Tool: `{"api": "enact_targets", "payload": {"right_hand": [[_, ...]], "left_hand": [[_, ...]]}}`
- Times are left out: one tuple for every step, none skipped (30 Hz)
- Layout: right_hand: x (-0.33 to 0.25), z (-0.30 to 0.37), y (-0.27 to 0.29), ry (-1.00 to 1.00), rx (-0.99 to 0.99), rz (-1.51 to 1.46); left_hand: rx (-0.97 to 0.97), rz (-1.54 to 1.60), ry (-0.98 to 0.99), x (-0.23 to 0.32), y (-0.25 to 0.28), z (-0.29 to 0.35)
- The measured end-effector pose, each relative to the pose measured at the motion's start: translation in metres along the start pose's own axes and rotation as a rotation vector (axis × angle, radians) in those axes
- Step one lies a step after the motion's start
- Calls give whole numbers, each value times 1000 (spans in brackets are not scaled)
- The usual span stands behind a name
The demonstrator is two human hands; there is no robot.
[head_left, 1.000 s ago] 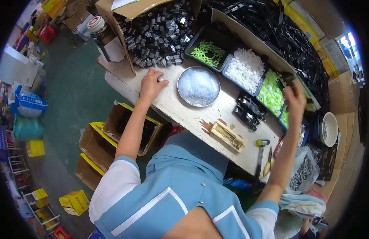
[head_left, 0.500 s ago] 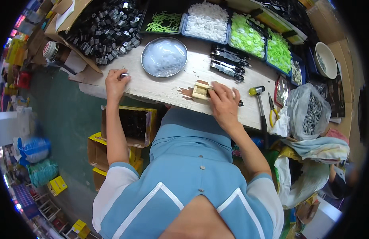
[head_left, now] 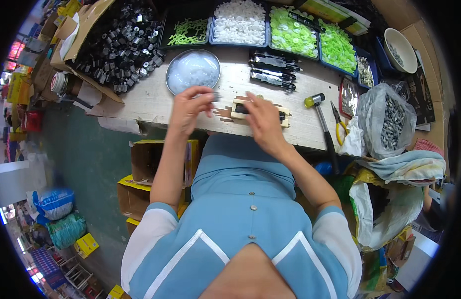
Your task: The person assembles small components by picking plastic pieces and metal parts from trays and fitting them together in a wooden fixture by hand.
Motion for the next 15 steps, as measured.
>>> {"api": "enact_targets", "payload": {"right_hand": [[10, 1, 7, -79, 136, -157], [16, 0, 15, -136, 245, -193], [21, 1, 16, -140, 246, -193], [28, 4, 15, -175, 228, -221], [32, 6, 15, -211, 210, -250], [32, 7, 14, -208, 223, -236], [32, 8, 14, -211, 222, -238], [31, 8, 13, -204, 226, -216], [31, 8, 13, -195, 229, -195], [31, 7, 13, -197, 228, -197], [30, 7, 13, -201, 234, -187], [30, 6, 14, -204, 241, -178], [30, 6, 14, -207, 240, -181], [29, 6, 15, -202, 247, -162], [28, 6, 15, -197, 254, -144]], "left_hand": [[-43, -57, 18, -8, -10, -3], [-96, -146, 7, -14, -21, -4], [-147, -230, -8, -21, -31, -5], [-100, -277, -21, -28, -38, -4], [-102, -279, -17, -34, -45, -6], [-94, -511, -168, -35, -51, -7], [-84, -743, -322, -34, -56, -6], [-73, -927, -377, -34, -60, -7], [-74, -929, -374, -37, -57, -10], [-72, -931, -381, -42, -52, -14], [-72, -934, -386, -42, -50, -17], [-72, -937, -382, -40, -47, -19], [-81, -629, -108, -45, -39, -23], [-83, -314, 159, -52, -36, -23], [-61, -165, 215, -54, -35, -24]]}}
Point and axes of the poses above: each hand's wrist, its own z-axis away from the middle knuckle, its own y-axis out of the back of the hand, x = y × z, the point moved 4 cm from there along -z, towards the middle knuckle, and after that the axes turned 7 degrees about z, right-handed, at the moved point
